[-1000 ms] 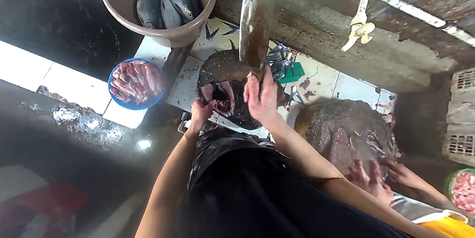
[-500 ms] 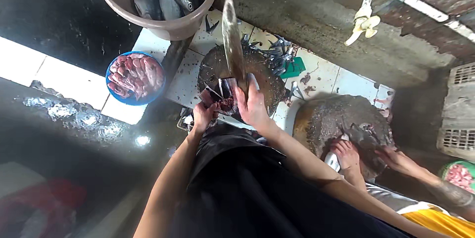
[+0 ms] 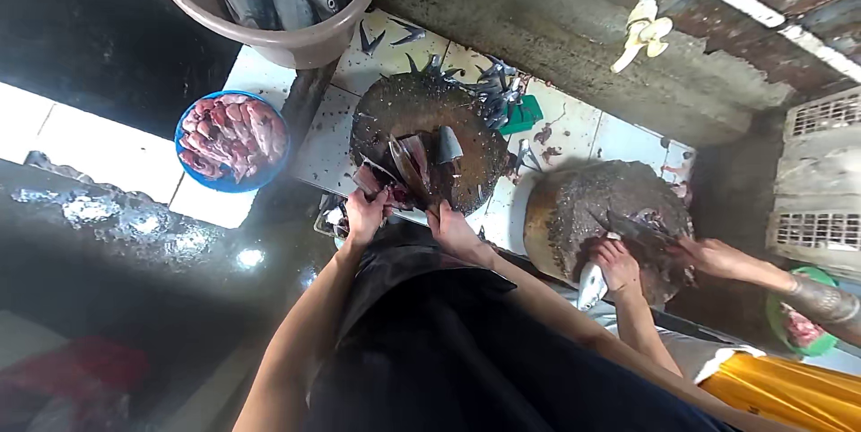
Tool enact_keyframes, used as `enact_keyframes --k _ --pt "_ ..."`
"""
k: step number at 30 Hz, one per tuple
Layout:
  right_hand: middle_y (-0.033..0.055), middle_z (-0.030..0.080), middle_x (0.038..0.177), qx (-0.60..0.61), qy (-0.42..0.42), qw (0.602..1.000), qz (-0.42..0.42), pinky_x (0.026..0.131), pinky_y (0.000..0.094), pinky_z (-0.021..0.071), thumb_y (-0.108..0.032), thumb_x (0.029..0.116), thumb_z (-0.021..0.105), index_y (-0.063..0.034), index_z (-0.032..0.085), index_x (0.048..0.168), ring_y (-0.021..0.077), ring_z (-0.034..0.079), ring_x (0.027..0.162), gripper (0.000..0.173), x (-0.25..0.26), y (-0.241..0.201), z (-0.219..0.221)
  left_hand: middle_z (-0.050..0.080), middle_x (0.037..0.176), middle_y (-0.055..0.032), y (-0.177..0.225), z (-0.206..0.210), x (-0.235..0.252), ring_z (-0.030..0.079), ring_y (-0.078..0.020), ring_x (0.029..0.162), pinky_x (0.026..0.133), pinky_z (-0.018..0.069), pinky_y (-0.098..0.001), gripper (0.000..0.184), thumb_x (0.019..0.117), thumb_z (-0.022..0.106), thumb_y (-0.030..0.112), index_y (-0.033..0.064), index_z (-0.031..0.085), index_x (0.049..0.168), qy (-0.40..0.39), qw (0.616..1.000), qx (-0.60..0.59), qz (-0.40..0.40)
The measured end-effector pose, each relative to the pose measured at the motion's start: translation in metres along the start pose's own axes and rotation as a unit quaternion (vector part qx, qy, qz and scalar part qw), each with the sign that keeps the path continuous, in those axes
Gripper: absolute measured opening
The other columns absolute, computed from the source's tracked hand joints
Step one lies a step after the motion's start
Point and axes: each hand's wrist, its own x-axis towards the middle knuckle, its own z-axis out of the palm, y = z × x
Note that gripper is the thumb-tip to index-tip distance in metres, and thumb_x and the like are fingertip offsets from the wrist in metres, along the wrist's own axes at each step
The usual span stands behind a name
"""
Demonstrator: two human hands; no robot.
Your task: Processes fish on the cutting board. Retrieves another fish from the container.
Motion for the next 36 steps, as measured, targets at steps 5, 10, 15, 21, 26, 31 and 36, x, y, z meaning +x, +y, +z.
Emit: enact_keyframes --k 5,10,15,21,26,31,36 --pt "0.0175 0.071 0.103 -0.002 -0.022 1.000 0.001 0.090 0.0519 0.0566 -0.049 0.1081 0.038 -0.0038 0.058 0.127 0.0331 0.071 0.102 0.053 0.010 0.005 -0.012 0.070 0.109 -0.0159 -0.008 -0.005 0.003 0.070 -0.0284 0.095 0.083 0.0580 -0.0532 0.046 0.1035 0.058 0.041 0.0082 0.055 0.136 0.102 0.993 0.004 0.058" --pt "0.0253 0.067 0.121 0.027 0.032 0.998 0.055 0.102 0.0552 0.0520 -0.048 0.1089 0.041 0.0022 0.058 0.133 0.0388 0.066 0.118 0.058 0.033 0.017 -0.028 0.051 0.152 -0.0120 0.036 -0.023 0.007 0.058 -0.0253 0.131 0.107 0.0497 -0.0494 0.060 0.1092 0.049 0.024 0.0185 0.022 0.163 0.005 0.988 -0.051 0.147" --pt "0.0224 0.069 0.098 0.117 0.144 0.982 0.037 0.084 0.0597 0.0564 -0.053 0.1072 0.045 -0.0007 0.060 0.123 0.0386 0.070 0.093 0.056 0.036 -0.001 -0.067 0.070 0.113 -0.0177 0.046 -0.034 0.068 0.069 -0.0292 0.103 0.093 0.0557 -0.0531 0.034 0.1000 0.066 0.021 0.0019 0.061 0.128 -0.067 0.978 0.140 0.140" --pt "0.0046 0.060 0.063 0.275 0.288 0.894 -0.204 0.045 0.0414 0.0567 -0.039 0.1098 0.043 -0.0023 0.047 0.138 0.0184 0.060 0.047 0.047 0.015 -0.040 -0.077 0.072 0.088 -0.0191 0.023 -0.040 0.036 0.071 -0.0347 0.077 0.073 0.0592 -0.0576 0.039 0.0950 0.072 0.040 0.0031 0.068 0.110 0.010 0.973 0.225 0.055" --pt "0.0203 0.070 0.101 -0.034 0.000 0.998 -0.057 0.083 0.0571 0.0590 -0.045 0.1086 0.040 -0.0021 0.051 0.133 0.0383 0.072 0.097 0.050 0.050 -0.050 -0.015 0.070 0.098 -0.0234 0.039 -0.032 0.004 0.069 -0.0414 0.089 0.080 0.0545 -0.0633 0.030 0.1013 0.065 0.030 0.0018 0.068 0.112 0.023 0.977 0.211 0.033" --pt "0.0213 0.070 0.108 -0.067 -0.027 0.997 -0.033 0.083 0.0580 0.0594 -0.044 0.1080 0.042 -0.0032 0.051 0.132 0.0393 0.072 0.102 0.048 0.068 -0.081 -0.021 0.070 0.114 -0.0213 0.030 -0.017 0.024 0.070 -0.0423 0.101 0.084 0.0568 -0.0641 0.035 0.1011 0.058 0.022 0.0083 0.060 0.134 0.017 0.910 0.406 0.086" --pt "0.0213 0.071 0.106 -0.057 -0.023 0.996 -0.058 0.083 0.0579 0.0590 -0.047 0.1078 0.044 -0.0027 0.056 0.128 0.0383 0.072 0.100 0.050 0.078 -0.077 -0.030 0.069 0.123 -0.0181 0.005 -0.008 0.001 0.069 -0.0382 0.111 0.091 0.0561 -0.0616 0.048 0.0961 0.060 0.030 0.0109 0.057 0.140 -0.096 0.887 0.445 0.083"
